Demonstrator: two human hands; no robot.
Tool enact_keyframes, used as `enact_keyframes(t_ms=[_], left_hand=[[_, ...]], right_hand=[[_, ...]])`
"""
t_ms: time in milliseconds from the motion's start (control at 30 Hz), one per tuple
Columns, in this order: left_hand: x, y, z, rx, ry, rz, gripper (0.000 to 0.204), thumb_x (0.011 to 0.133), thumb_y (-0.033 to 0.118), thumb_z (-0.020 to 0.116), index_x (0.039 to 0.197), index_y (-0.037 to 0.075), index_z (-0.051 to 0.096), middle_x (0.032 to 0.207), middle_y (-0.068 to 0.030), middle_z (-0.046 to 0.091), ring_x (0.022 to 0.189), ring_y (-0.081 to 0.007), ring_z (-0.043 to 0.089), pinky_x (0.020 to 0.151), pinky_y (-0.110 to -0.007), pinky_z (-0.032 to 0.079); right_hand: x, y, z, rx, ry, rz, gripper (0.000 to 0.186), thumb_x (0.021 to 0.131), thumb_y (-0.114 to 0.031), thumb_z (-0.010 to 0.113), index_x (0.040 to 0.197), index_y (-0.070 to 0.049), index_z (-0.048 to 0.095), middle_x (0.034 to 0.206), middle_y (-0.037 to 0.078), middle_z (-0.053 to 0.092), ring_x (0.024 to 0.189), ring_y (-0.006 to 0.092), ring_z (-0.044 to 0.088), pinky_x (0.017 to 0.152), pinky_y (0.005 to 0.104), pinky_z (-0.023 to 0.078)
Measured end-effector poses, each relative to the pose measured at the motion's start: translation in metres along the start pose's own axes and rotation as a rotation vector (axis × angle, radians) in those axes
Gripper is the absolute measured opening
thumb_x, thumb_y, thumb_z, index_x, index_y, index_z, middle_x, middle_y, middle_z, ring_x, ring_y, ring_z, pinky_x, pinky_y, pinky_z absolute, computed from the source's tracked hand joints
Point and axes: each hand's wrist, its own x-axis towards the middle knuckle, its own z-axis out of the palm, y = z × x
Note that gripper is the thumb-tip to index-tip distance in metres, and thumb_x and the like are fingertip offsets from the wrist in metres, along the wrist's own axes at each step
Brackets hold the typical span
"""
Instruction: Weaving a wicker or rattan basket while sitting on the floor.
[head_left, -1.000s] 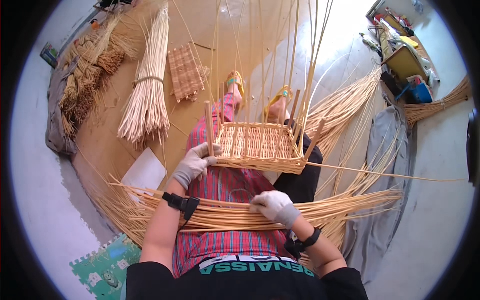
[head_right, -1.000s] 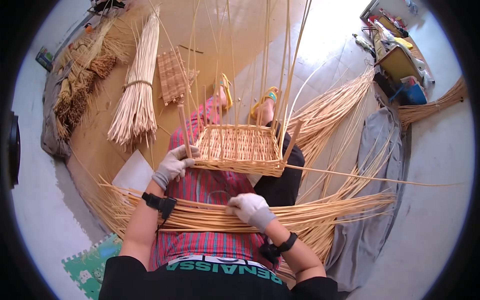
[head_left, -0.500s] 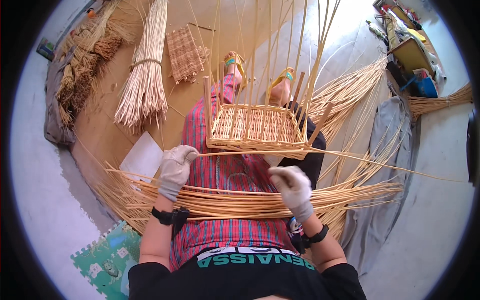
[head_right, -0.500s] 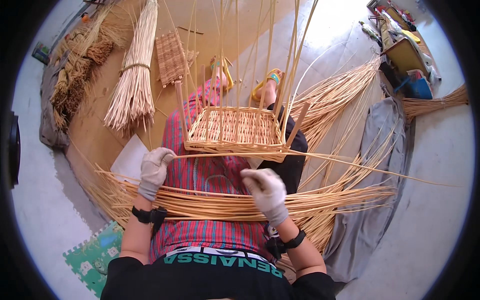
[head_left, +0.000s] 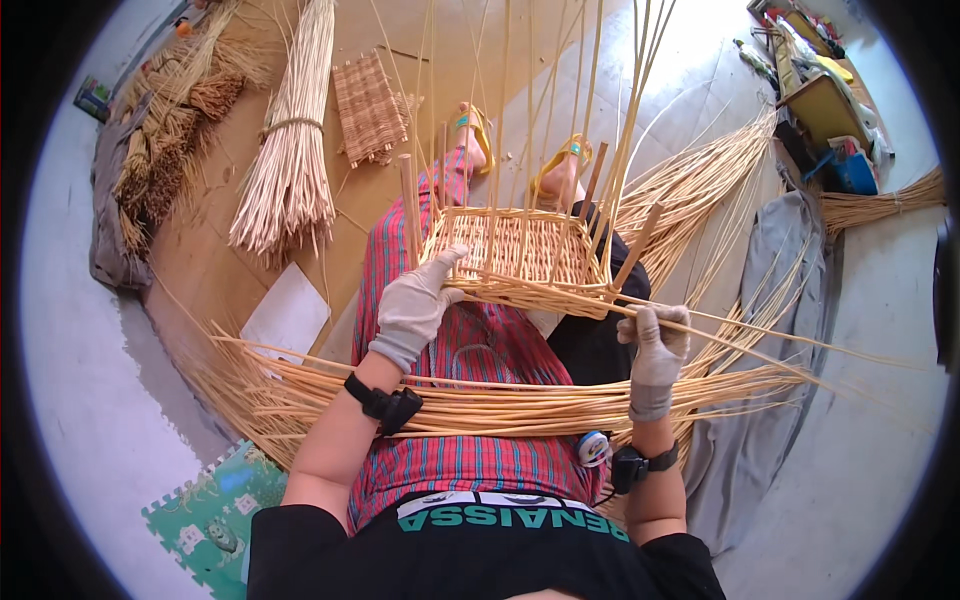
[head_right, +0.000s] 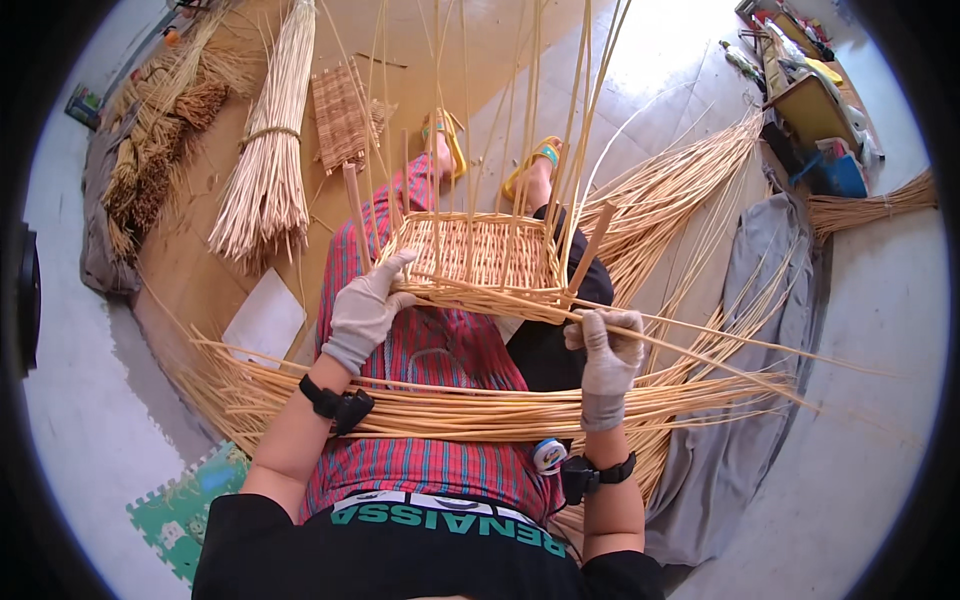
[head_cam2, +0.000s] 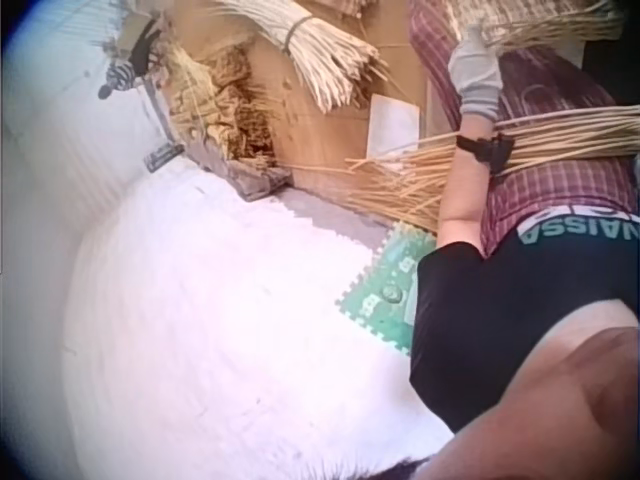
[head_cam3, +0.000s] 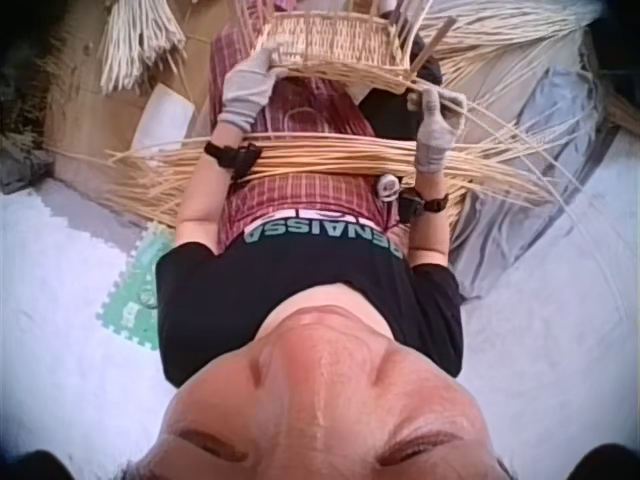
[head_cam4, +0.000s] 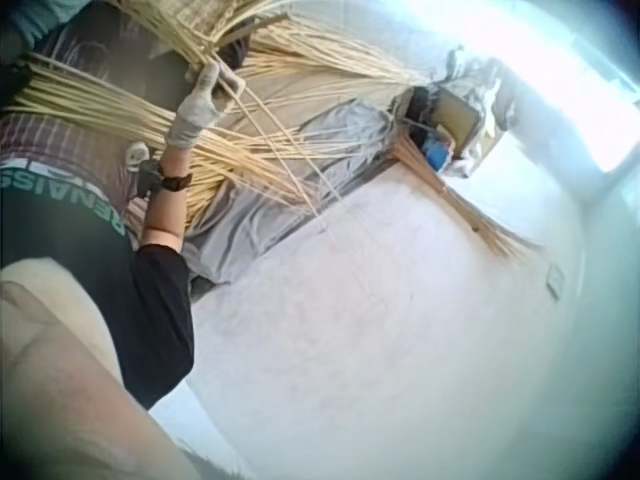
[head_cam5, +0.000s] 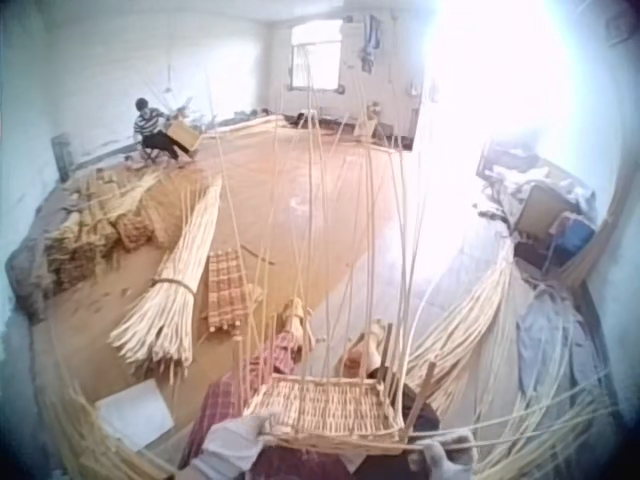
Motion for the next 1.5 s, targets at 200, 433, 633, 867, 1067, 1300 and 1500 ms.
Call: enact_keyframes(t_ms=[200, 433, 633, 867, 1067, 1300, 1500], left_hand=[[-0.003, -0.019, 0.005, -0.229, -0.008, 0.000, 0.077, 0.085, 0.011, 0.085, 0.152, 0.028, 0.054, 0.113, -0.0137, 0.074, 0.104, -0.0290, 0.074, 0.088, -0.041, 0.060], [0.000, 0.014, -0.003, -0.353, 0.051, -0.047, 0.055, 0.097, 0.015, 0.074, 0.149, 0.015, 0.057, 0.123, -0.0173, 0.071, 0.094, -0.0261, 0.076, 0.078, -0.037, 0.061], [0.027, 0.049, 0.035, -0.484, -0.194, -0.337, 0.036, 0.111, 0.039, 0.058, 0.128, 0.009, 0.069, 0.093, -0.0111, 0.078, 0.065, -0.0163, 0.071, 0.059, -0.032, 0.058], [0.024, 0.014, 0.050, -1.057, -0.425, -0.356, 0.023, 0.107, 0.024, 0.067, 0.119, 0.005, 0.065, 0.091, -0.0090, 0.074, 0.068, -0.0167, 0.074, 0.063, -0.030, 0.062], [0.018, 0.025, 0.073, -1.019, -0.163, -0.350, 0.020, 0.107, 0.020, 0.065, 0.112, 0.000, 0.066, 0.095, -0.0073, 0.074, 0.069, -0.0172, 0.074, 0.061, -0.029, 0.061], [0.030, 0.023, 0.070, -1.075, -0.219, -0.583, 0.025, 0.105, 0.027, 0.068, 0.115, 0.003, 0.068, 0.092, -0.0070, 0.075, 0.064, -0.0168, 0.074, 0.053, -0.029, 0.060], [0.027, 0.021, 0.064, -1.077, -0.208, -0.429, 0.026, 0.100, 0.027, 0.076, 0.110, 0.004, 0.069, 0.085, -0.0053, 0.072, 0.065, -0.0159, 0.074, 0.053, -0.031, 0.061]], right_hand=[[-0.017, 0.032, -0.008, 0.027, -0.006, 0.168, 0.014, 0.103, -0.011, 0.070, 0.100, -0.008, 0.057, 0.091, 0.011, 0.076, 0.070, 0.0172, 0.074, 0.060, 0.0286, 0.061], [0.012, 0.039, -0.026, -0.106, -0.139, 0.191, 0.012, 0.105, -0.014, 0.068, 0.099, -0.007, 0.059, 0.090, 0.010, 0.076, 0.075, 0.0170, 0.074, 0.068, 0.0294, 0.060], [0.009, 0.037, -0.018, -0.081, -0.081, 0.336, 0.012, 0.103, -0.010, 0.070, 0.098, -0.006, 0.060, 0.096, 0.011, 0.076, 0.084, 0.0171, 0.075, 0.080, 0.0298, 0.062], [0.043, 0.054, -0.008, -0.047, -0.146, 0.121, 0.007, 0.101, 0.001, 0.067, 0.104, -0.003, 0.062, 0.101, 0.010, 0.075, 0.089, 0.0145, 0.072, 0.084, 0.0291, 0.062], [0.097, -0.003, 0.125, -0.607, -0.498, -0.656, 0.042, 0.098, 0.003, 0.064, 0.139, -0.005, 0.062, 0.129, 0.021, 0.069, 0.120, 0.0193, 0.066, 0.094, 0.0307, 0.056], [0.091, 0.021, 0.147, 0.009, -0.307, -0.206, 0.058, 0.108, -0.013, 0.052, 0.163, -0.017, 0.036, 0.118, 0.013, 0.066, 0.096, 0.0201, 0.068, 0.086, 0.0350, 0.058], [0.012, 0.100, 0.023, 0.193, -0.007, -0.255, 0.019, 0.116, -0.028, 0.044, 0.122, -0.010, 0.047, 0.072, 0.001, 0.044, 0.064, 0.0131, 0.048, 0.076, 0.0423, 0.057]])
